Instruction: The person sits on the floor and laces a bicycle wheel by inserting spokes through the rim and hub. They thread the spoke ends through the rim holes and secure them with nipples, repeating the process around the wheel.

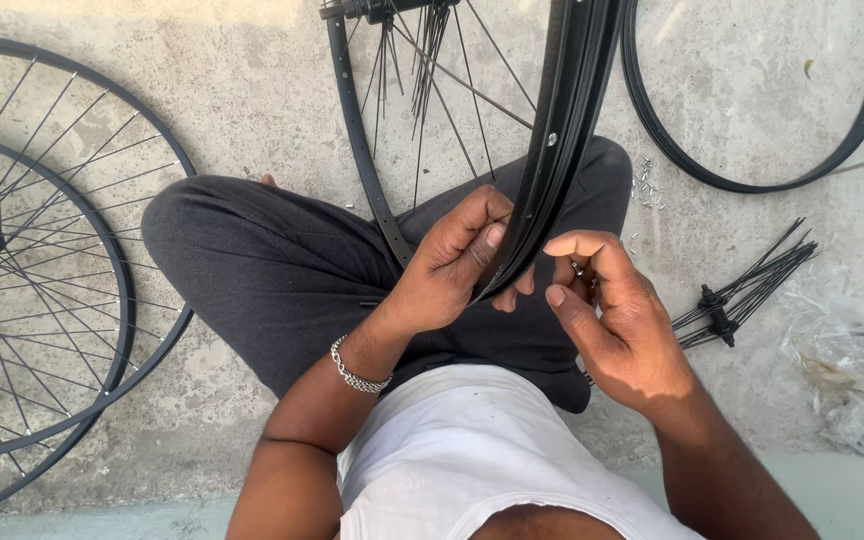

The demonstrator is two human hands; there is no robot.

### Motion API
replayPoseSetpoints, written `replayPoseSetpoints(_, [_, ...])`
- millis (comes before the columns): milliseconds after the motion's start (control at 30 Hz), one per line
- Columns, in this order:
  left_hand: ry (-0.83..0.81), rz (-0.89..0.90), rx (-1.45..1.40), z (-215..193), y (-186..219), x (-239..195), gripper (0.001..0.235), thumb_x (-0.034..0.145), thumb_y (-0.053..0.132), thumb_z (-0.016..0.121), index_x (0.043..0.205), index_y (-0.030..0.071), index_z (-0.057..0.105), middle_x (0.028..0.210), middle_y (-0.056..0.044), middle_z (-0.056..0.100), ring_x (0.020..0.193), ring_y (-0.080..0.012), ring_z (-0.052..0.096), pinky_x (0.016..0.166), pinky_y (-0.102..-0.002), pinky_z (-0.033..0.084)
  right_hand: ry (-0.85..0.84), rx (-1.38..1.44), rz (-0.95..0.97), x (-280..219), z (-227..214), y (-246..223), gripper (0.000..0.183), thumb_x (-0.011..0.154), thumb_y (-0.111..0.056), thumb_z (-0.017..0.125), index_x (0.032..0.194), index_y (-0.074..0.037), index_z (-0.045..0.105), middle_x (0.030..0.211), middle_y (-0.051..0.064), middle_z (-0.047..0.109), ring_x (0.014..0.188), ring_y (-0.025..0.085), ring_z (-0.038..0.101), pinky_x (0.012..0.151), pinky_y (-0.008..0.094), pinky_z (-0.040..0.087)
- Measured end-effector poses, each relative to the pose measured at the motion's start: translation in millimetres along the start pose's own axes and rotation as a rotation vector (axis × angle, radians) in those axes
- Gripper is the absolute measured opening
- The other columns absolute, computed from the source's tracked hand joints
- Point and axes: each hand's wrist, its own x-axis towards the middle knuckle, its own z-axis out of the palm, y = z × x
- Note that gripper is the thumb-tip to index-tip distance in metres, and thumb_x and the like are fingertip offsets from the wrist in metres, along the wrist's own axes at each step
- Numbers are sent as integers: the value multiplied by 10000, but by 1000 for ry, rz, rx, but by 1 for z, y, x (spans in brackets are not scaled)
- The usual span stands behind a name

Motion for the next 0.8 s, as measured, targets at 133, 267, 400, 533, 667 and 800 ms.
replayPoseSetpoints(133, [1, 106, -36, 5, -6, 3, 258, 1199, 326, 407, 1129, 85, 470, 786, -54, 613, 603, -55, 567, 549, -208, 507, -217, 301, 239, -9, 12, 58, 254, 974, 15, 468, 1173, -38, 617, 1034, 26, 656, 942, 100, 612, 845, 280, 530])
replayPoseSetpoints(267, [19, 100, -28, 7, -15, 7, 282, 1174, 347, 399, 1126, 75, 454, 943, -102, 636, 674, -92, 614, 589, -235, 533, -251, 481, 504, -20, 36, 111, 179, 1006, -29, 507, 1119, -29, 646, 998, 65, 724, 899, 127, 668, 830, 301, 570])
replayPoseSetpoints(400, [31, 150, 13, 6, -21, 6, 289, 1169, 347, 398, 1118, 67, 450, 949, -128, 650, 675, -105, 632, 587, -248, 551, -184, 657, 607, -33, 44, 138, 173, 1009, -78, 549, 1114, -16, 671, 1013, 95, 730, 902, 144, 670, 851, 311, 569])
replayPoseSetpoints(533, [24, 161, -23, 5, -23, 8, 283, 1164, 360, 399, 1100, 88, 447, 977, -149, 653, 696, -124, 654, 600, -258, 575, -152, 756, 666, -34, 45, 140, 218, 1004, -97, 569, 1155, -6, 698, 1018, 95, 724, 900, 148, 658, 856, 310, 561])
replayPoseSetpoints(667, [14, 178, -23, 2, -26, 9, 298, 1158, 351, 405, 1111, 63, 466, 958, -166, 661, 676, -136, 666, 598, -277, 595, -167, 855, 647, -36, 41, 132, 265, 1001, -93, 564, 1199, 15, 704, 1049, 103, 732, 958, 157, 679, 891, 309, 568])
replayPoseSetpoints(800, [-10, 203, -39, 0, -28, 11, 278, 1161, 336, 407, 1109, 70, 467, 971, -177, 667, 671, -144, 669, 607, -287, 603, -250, 702, 568, -37, 37, 123, 283, 981, -100, 582, 1212, 9, 703, 1062, 114, 756, 974, 162, 701, 899, 311, 581])
